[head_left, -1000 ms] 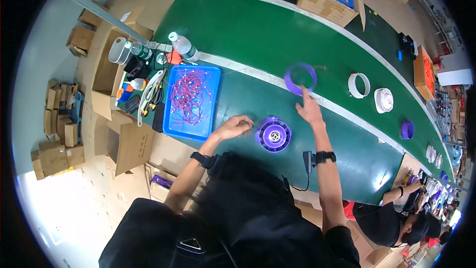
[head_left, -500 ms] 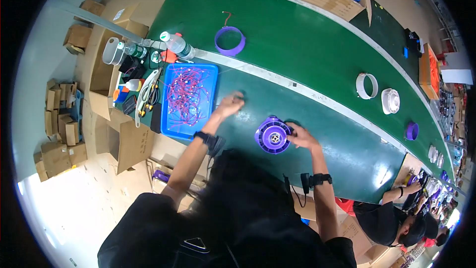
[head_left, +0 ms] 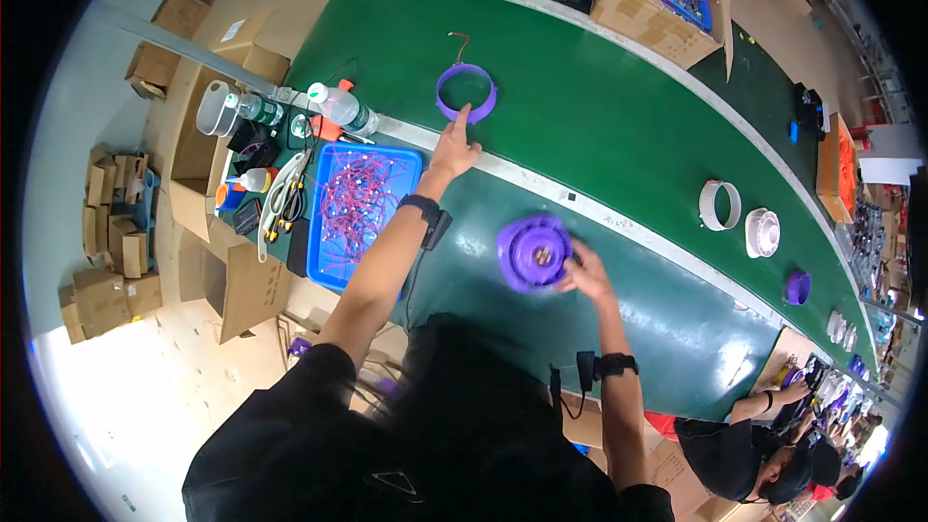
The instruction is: Assembling plastic housings and wiring components for smoke detectors on a factory production line.
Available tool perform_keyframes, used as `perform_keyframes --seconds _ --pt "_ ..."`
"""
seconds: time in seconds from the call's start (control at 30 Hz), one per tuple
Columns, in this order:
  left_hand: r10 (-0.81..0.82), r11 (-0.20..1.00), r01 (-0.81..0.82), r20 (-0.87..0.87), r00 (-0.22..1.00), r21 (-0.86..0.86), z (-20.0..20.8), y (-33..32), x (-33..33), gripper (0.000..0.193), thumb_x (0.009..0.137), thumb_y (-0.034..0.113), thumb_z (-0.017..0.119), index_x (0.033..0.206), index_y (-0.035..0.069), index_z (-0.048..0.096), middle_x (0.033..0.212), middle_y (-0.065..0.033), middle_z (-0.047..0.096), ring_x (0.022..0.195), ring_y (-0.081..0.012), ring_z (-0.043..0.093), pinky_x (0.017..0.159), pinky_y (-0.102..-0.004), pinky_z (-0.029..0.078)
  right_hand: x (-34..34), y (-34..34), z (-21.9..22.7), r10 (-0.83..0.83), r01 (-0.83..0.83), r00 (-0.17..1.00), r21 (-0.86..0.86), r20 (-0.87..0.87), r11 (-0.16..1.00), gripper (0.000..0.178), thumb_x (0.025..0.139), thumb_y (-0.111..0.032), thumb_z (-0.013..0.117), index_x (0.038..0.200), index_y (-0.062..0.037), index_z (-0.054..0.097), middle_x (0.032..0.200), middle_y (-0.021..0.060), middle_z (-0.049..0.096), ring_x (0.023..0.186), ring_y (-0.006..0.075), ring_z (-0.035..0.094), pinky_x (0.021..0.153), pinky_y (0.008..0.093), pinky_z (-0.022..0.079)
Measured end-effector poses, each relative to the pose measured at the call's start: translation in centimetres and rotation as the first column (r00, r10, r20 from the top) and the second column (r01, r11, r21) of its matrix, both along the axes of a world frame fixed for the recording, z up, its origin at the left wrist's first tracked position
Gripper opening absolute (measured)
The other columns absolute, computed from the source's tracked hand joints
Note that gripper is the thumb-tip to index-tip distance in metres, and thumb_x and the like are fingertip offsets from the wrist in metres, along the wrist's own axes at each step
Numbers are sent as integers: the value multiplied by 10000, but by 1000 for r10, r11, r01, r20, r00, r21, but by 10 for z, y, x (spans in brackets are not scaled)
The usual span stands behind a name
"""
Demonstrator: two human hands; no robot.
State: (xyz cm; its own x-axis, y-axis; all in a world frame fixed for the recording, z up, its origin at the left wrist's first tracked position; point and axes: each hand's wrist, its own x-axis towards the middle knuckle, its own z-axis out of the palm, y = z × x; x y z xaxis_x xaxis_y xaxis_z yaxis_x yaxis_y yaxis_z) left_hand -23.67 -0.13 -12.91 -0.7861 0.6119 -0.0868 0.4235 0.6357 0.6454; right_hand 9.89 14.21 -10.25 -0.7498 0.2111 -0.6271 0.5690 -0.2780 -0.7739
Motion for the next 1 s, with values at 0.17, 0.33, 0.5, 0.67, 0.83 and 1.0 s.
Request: perform_keyframes --seconds 0.17,0.33,0.5,0.67,0.83,1.0 --pt "-21 997 11 128 992 79 -5 -38 36 675 756 96 620 1369 109 338 1153 -255 547 1082 -397 539 952 -433 439 -72 33 11 -356 352 934 96 24 931 564 932 -197 485 1420 -32 256 936 248 648 719 331 684 623 385 587" --pt "-69 996 53 244 967 70 -1 -84 84 523 753 116 621 1251 60 472 1135 -245 549 1081 -410 526 970 -439 419 -88 38 18 -301 313 946 -89 124 946 617 904 -358 544 1403 -99 289 1009 229 639 835 313 674 667 416 574" --pt "-344 939 343 -9 939 -26 7 -112 118 343 760 133 619 1085 31 576 1077 -192 595 1007 -362 573 879 -415 469 -4 12 -23 3 -9 974 26 229 1000 362 920 -346 502 1172 -89 531 962 127 657 799 227 663 647 356 554" --pt "-422 825 548 496 759 -136 -2 -144 148 194 777 178 612 950 91 626 895 -115 670 852 -289 646 745 -369 508 103 -31 -29 -326 348 931 -126 161 929 270 939 -244 466 1133 -80 558 889 130 672 719 217 669 638 322 550" --pt "-528 724 647 412 742 -237 -8 -140 151 174 773 222 625 891 95 624 835 -100 683 809 -276 659 729 -377 509 196 -85 -25 -640 642 716 99 277 761 262 929 -203 447 1072 -37 589 832 127 682 640 201 656 592 317 544" --pt "-704 528 846 516 487 -76 -13 -121 145 272 766 200 645 1003 87 575 780 -100 667 764 -279 644 711 -392 502 262 -197 -17 -783 691 505 373 364 619 268 923 -201 454 1074 -31 596 763 131 676 618 210 650 533 329 538"
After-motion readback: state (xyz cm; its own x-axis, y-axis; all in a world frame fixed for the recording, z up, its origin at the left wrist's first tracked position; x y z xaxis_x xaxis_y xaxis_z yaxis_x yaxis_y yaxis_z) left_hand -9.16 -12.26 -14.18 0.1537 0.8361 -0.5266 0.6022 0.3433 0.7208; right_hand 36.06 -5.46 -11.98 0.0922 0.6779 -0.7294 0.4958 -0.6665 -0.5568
